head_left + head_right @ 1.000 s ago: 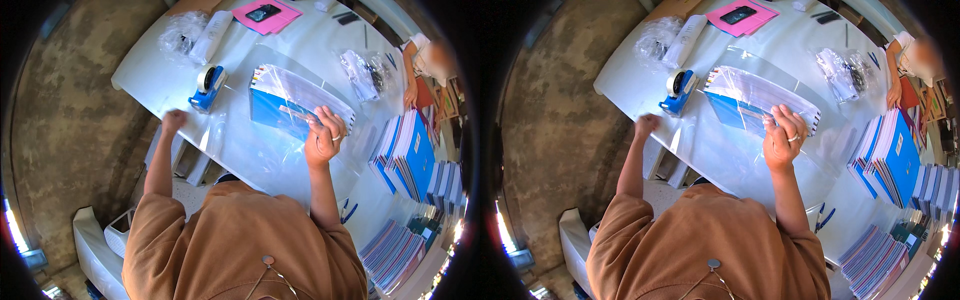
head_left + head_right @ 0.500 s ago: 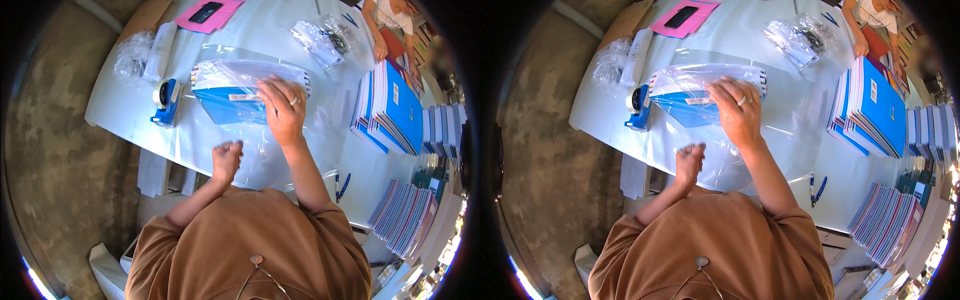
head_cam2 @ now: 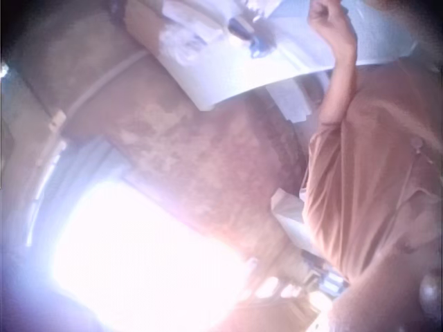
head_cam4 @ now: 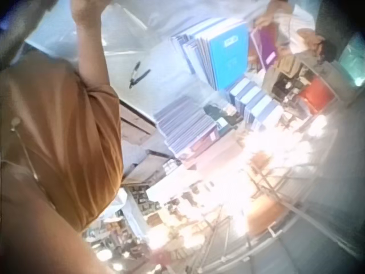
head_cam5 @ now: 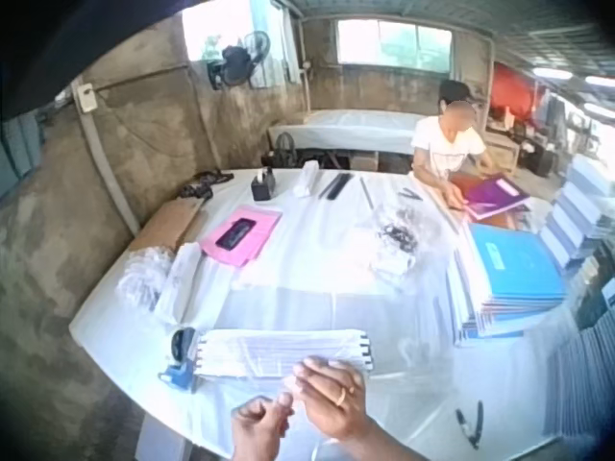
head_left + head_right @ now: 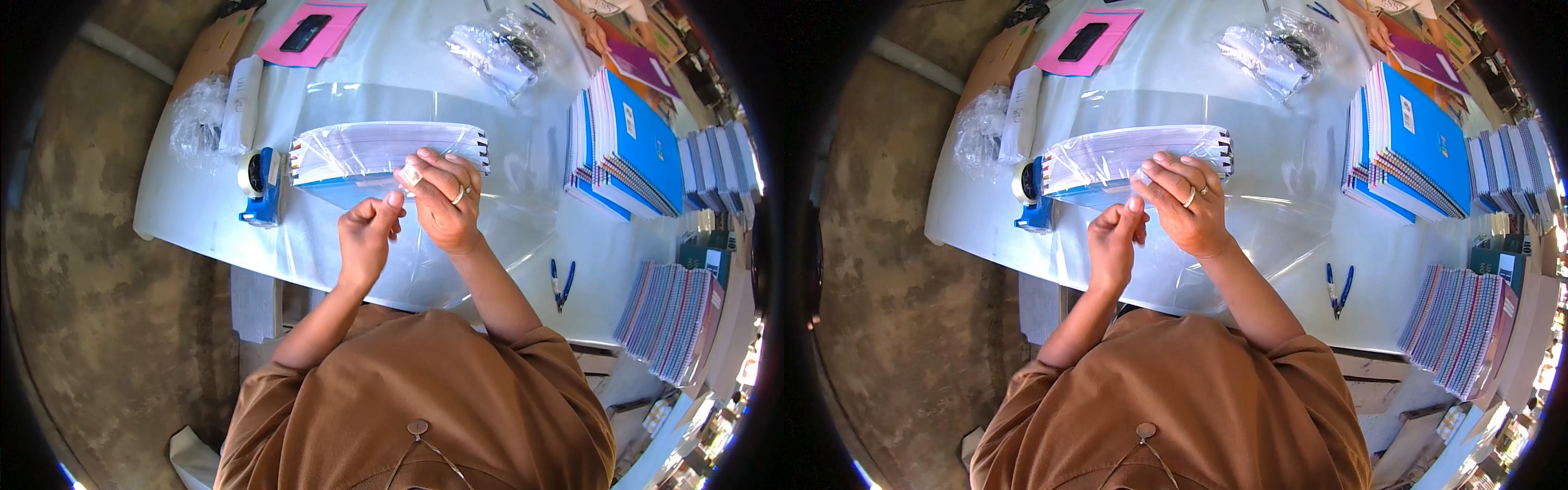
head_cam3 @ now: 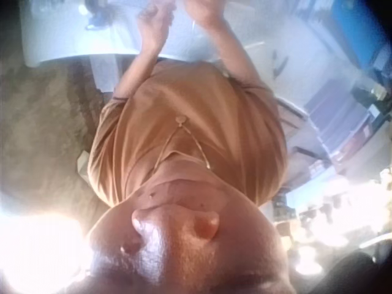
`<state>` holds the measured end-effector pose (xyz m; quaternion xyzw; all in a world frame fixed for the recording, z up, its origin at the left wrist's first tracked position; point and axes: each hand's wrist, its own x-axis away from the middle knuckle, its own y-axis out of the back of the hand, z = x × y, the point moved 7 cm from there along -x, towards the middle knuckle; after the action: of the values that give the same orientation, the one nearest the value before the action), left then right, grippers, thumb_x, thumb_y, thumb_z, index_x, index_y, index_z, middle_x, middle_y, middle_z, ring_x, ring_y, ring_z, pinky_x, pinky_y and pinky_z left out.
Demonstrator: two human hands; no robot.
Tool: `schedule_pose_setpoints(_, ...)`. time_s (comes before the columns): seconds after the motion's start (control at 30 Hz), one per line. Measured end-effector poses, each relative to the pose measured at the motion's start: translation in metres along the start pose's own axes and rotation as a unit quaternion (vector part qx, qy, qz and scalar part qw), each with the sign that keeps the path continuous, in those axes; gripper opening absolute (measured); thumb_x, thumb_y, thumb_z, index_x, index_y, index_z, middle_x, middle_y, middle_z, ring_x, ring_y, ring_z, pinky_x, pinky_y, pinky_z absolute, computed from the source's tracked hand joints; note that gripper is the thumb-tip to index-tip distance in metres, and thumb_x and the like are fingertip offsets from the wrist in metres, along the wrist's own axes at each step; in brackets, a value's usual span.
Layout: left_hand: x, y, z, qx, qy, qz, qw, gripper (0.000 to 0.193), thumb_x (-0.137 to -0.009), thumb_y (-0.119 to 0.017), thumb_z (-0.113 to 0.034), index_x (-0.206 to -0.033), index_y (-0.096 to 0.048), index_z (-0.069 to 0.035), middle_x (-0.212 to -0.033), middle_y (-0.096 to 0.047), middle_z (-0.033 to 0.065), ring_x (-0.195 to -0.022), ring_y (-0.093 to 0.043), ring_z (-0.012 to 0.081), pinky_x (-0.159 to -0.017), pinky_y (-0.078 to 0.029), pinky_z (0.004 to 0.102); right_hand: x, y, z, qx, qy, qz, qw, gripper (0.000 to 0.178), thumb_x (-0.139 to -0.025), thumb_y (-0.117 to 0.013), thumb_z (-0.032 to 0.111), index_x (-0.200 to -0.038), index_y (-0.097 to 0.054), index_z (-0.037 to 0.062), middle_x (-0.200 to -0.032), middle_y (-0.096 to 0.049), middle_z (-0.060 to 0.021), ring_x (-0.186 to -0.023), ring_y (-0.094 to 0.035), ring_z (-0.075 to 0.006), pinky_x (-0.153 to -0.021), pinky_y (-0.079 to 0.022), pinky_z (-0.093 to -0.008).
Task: The person places stacks of notebooks into clear plastic bags, folds the bags closed, and secures them with adhesive tape before setting them aside.
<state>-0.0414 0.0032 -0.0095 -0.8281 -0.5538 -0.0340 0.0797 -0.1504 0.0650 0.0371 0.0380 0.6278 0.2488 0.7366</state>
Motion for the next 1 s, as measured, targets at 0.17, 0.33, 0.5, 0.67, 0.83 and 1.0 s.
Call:
schedule_pose_setpoints(0.17, 0.005, -0.001, -0.003, -0.015, 0.020, -0.036, 0.999, 0.042, -0.084, -0.067, -0.030, -0.052, -0.052, -0.007, -0.052, -0.055, 0.0031, -0.049, -0.046, 0.0035, -0.045, -0.033, 0.0195, -0.004, 0.001, -0.010, -0.028, -0.045, 0.022, 0.998, 0.035, -0.069, -0.070, 0.007, -0.103, -0.063, 0.0161, -0.106, -0.059, -0.0017, -0.097, -0.059, -0.0187, -0.083, -0.042, -0.0333)
schedule_pose_setpoints(0.33, 0.012, -0.001, -0.001, -0.016, 0.059, -0.049, 0.997, 0.042, -0.086, -0.064, -0.033, -0.055, -0.052, -0.007, -0.058, -0.057, 0.0033, -0.051, -0.045, 0.0045, -0.048, -0.034, 0.0196, -0.012, -0.004, -0.008, 0.003, -0.053, 0.068, 0.996, 0.032, -0.075, -0.063, 0.011, -0.106, -0.066, 0.0184, -0.124, -0.052, -0.0028, -0.105, -0.054, -0.0191, -0.086, -0.040, -0.0330)
schedule_pose_setpoints(0.5, 0.017, 0.001, 0.016, -0.013, 0.058, -0.022, 0.998, 0.039, -0.088, -0.061, -0.035, -0.063, -0.055, -0.005, -0.066, -0.060, 0.0030, -0.052, -0.045, 0.0043, -0.048, -0.035, 0.0199, -0.017, -0.010, -0.008, 0.054, -0.058, 0.184, 0.980, 0.034, -0.079, -0.057, 0.013, -0.112, -0.063, 0.0172, -0.130, -0.051, 0.0019, -0.118, -0.047, -0.0188, -0.094, -0.036, -0.0344)
schedule_pose_setpoints(0.67, 0.016, -0.005, 0.024, 0.022, 0.013, -0.035, 0.999, 0.039, -0.088, -0.061, -0.034, -0.064, -0.056, -0.004, -0.065, -0.060, 0.0032, -0.055, -0.048, 0.0050, -0.049, -0.036, 0.0200, -0.013, -0.011, -0.012, 0.068, -0.037, 0.201, 0.977, 0.038, -0.078, -0.057, 0.012, -0.116, -0.060, 0.0165, -0.130, -0.051, 0.0008, -0.122, -0.044, -0.0189, -0.096, -0.034, -0.0352)
schedule_pose_setpoints(0.83, -0.014, 0.010, 0.036, -0.003, -0.024, -0.109, 0.994, 0.039, -0.083, -0.069, -0.025, -0.055, -0.052, -0.004, -0.057, -0.055, 0.0013, -0.053, -0.045, 0.0054, -0.049, -0.035, 0.0217, -0.023, -0.006, -0.003, 0.024, -0.062, 0.266, 0.962, 0.047, -0.073, -0.062, 0.014, -0.120, -0.057, 0.0150, -0.131, -0.051, -0.0018, -0.123, -0.043, -0.0212, -0.097, -0.033, -0.0376)
schedule_pose_setpoints(1.0, -0.031, 0.130, 0.182, -0.178, 0.050, -0.212, 0.959, 0.036, -0.073, -0.077, -0.026, -0.060, -0.052, -0.003, -0.053, -0.048, 0.0015, -0.046, -0.038, 0.0095, -0.046, -0.037, 0.0298, -0.039, -0.005, 0.021, 0.025, -0.096, 0.266, 0.959, 0.046, -0.068, -0.070, 0.020, -0.112, -0.058, 0.0131, -0.123, -0.053, -0.0035, -0.112, -0.048, -0.0238, -0.089, -0.035, -0.0399)
